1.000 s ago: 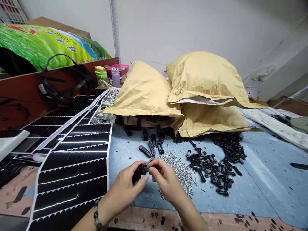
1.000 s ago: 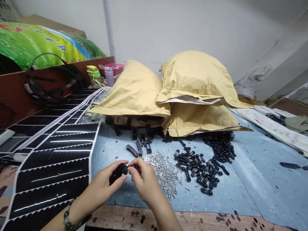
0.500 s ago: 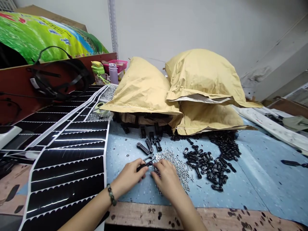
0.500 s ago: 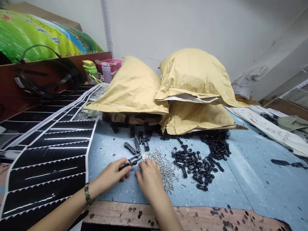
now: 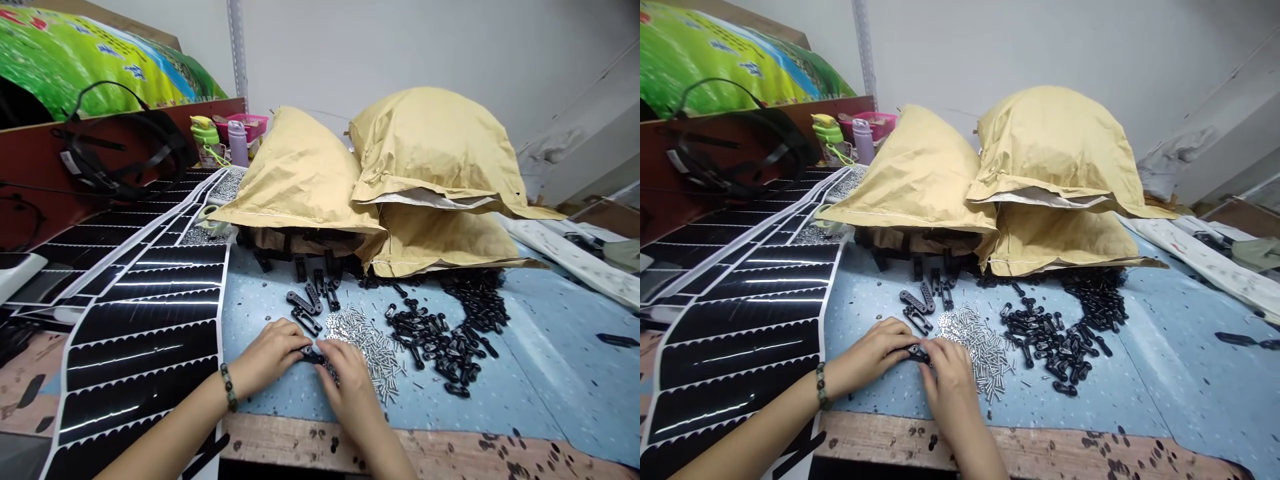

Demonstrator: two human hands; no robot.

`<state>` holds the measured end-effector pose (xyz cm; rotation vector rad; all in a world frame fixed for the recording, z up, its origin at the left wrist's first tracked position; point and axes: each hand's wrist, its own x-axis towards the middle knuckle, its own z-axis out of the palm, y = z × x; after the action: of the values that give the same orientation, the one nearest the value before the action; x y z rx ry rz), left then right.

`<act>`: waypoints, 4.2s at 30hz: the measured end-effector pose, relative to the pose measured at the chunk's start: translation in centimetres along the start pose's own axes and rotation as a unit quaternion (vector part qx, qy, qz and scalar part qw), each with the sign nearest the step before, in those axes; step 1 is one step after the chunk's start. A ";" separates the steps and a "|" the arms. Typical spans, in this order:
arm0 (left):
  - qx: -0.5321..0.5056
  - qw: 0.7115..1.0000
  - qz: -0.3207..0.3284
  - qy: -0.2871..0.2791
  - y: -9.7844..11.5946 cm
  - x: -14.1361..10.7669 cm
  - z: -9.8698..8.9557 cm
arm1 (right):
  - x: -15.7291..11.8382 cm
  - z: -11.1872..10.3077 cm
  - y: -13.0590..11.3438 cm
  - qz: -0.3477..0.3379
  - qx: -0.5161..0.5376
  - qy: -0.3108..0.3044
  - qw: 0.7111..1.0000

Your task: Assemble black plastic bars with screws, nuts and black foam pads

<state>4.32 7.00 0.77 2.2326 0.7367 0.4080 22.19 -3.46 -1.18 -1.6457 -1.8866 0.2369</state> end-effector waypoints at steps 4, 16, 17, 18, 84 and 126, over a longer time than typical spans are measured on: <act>0.079 0.995 0.036 -0.042 -0.3 0.0 -0.8 | -0.1 1.3 -0.7 -0.027 -0.004 0.001 1.000; 0.160 0.980 0.085 -0.078 -0.7 1.4 -2.4 | 0.5 1.8 -1.2 0.005 0.030 0.034 0.999; 0.161 0.979 0.093 -0.081 -0.7 1.7 -2.6 | 0.6 1.8 -1.4 0.004 0.038 0.038 0.999; 0.162 0.978 0.101 -0.083 -0.7 1.9 -2.8 | 0.6 1.8 -1.5 0.005 0.044 0.043 0.998; 0.007 0.992 -0.129 0.007 3.1 1.6 -3.3 | 7.0 -6.5 9.0 0.233 0.008 0.123 0.965; 0.014 0.999 0.010 -0.031 -0.8 3.8 -2.2 | 2.9 0.0 1.1 0.053 0.028 0.051 0.997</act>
<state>5.94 10.99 1.95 2.2700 0.6936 0.3388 23.00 -0.51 -0.81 -1.6905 -1.7049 0.2439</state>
